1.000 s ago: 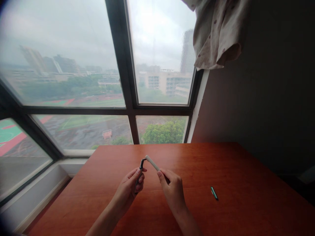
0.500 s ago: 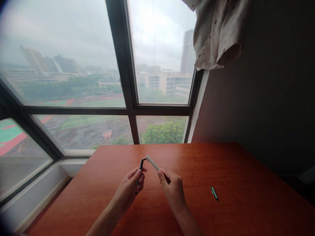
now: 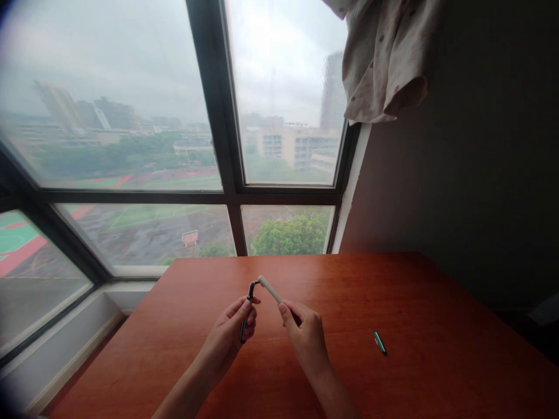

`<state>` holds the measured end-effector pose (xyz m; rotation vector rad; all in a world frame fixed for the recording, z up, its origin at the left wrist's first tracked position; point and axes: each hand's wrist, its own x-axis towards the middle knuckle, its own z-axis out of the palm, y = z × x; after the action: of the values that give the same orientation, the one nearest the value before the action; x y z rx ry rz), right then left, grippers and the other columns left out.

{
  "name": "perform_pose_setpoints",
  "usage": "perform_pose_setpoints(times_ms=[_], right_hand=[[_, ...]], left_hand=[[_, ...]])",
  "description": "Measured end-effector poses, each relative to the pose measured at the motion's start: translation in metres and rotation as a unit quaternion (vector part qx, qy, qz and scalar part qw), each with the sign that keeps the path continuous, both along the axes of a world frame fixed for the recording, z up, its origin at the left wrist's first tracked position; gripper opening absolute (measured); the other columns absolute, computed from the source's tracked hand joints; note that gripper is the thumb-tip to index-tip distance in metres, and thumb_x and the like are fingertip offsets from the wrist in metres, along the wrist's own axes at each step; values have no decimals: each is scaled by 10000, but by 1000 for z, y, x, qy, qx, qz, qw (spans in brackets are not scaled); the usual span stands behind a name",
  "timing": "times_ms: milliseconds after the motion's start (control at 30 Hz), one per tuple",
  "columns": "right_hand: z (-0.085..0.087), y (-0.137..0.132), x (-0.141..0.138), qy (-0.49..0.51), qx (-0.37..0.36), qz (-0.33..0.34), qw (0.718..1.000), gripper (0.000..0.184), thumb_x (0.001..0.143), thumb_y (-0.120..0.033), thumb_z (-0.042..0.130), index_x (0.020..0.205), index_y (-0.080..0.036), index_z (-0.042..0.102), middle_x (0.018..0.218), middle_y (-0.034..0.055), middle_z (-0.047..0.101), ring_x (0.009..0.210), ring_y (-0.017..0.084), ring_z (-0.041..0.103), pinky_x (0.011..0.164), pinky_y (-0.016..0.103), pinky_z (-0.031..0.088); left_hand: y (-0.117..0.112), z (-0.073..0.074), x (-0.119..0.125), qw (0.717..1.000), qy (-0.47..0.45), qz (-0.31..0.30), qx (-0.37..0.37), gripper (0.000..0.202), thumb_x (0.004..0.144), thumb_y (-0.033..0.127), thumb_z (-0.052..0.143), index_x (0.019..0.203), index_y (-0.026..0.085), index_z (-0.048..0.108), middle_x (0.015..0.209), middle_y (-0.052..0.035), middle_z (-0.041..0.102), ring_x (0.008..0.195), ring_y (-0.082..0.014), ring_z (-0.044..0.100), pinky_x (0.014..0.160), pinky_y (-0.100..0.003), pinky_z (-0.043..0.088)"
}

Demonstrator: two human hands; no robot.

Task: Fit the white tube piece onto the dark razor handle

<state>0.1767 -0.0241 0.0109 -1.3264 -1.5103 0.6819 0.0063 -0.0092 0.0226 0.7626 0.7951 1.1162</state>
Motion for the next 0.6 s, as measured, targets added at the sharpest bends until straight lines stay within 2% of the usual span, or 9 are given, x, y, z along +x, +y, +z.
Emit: perform_pose_setpoints(times_ms=[267,600], right_hand=[[3,-1,0,-15,11,-2,1000,412,906,-438,461,864,-129,731,582,5,556,548,138,533,516,202,380],[3,-1,0,-31,36,-26,999,403,905,-422,464,719,-149,696,572,11,572,532,130,524,502,193,385]], left_hand=[[1,-2,0,1000,8,-3,5,319,737,417,699,892,149,624,570,49,456,454,-47,346,445,-198,210],[1,-2,0,1000,14,-1,2,369,713,445,713,901,142,616,576,50,468,443,-46,348,437,-195,200]])
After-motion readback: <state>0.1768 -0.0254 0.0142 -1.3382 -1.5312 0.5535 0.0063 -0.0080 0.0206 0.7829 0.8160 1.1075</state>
